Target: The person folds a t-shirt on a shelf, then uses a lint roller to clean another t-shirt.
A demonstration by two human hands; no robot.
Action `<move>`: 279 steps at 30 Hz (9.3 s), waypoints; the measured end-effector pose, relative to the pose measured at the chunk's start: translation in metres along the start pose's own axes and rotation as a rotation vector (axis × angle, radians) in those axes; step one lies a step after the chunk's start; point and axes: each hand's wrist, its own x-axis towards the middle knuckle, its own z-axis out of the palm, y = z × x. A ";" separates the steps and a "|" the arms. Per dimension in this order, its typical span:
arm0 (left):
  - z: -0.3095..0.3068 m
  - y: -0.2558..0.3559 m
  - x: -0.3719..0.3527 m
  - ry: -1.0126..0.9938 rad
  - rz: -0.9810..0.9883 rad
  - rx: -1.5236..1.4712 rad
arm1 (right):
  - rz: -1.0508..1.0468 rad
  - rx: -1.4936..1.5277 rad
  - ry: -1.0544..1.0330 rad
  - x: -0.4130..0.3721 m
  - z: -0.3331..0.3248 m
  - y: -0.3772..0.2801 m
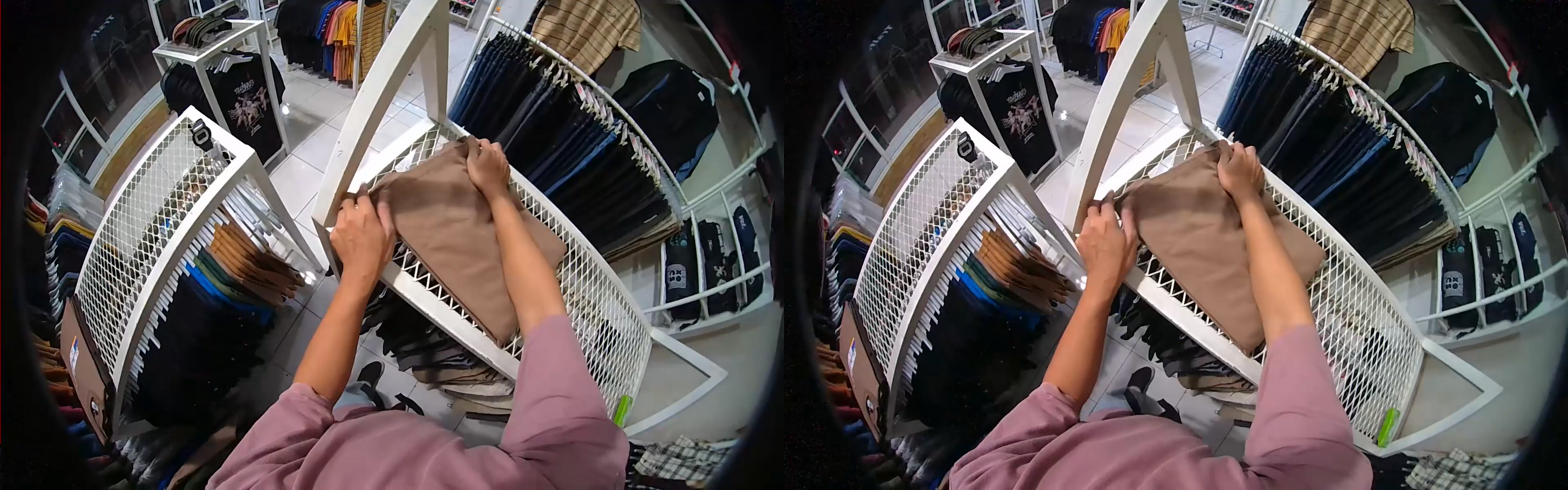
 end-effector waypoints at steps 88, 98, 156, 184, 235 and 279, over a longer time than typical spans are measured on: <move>-0.096 0.104 -0.272 -1.338 -0.712 -1.511 | 0.685 0.762 -0.120 -0.462 -0.356 0.064; -0.054 0.043 -0.193 -0.565 -0.675 -1.488 | 0.832 1.546 -0.138 -0.484 -0.245 0.026; -0.570 -0.403 -0.224 0.269 -0.620 -1.094 | -0.162 1.551 -1.288 -0.476 -0.104 -0.557; -0.679 -0.626 -0.192 0.230 -0.747 -0.154 | -0.388 0.967 -1.298 -0.506 0.030 -0.819; -0.454 -0.512 -0.310 0.321 -0.485 0.341 | -0.948 0.806 -0.441 -0.575 -0.008 -0.614; -0.035 -0.381 -0.034 -0.356 0.012 0.111 | -0.466 0.694 -0.427 -0.272 0.247 -0.337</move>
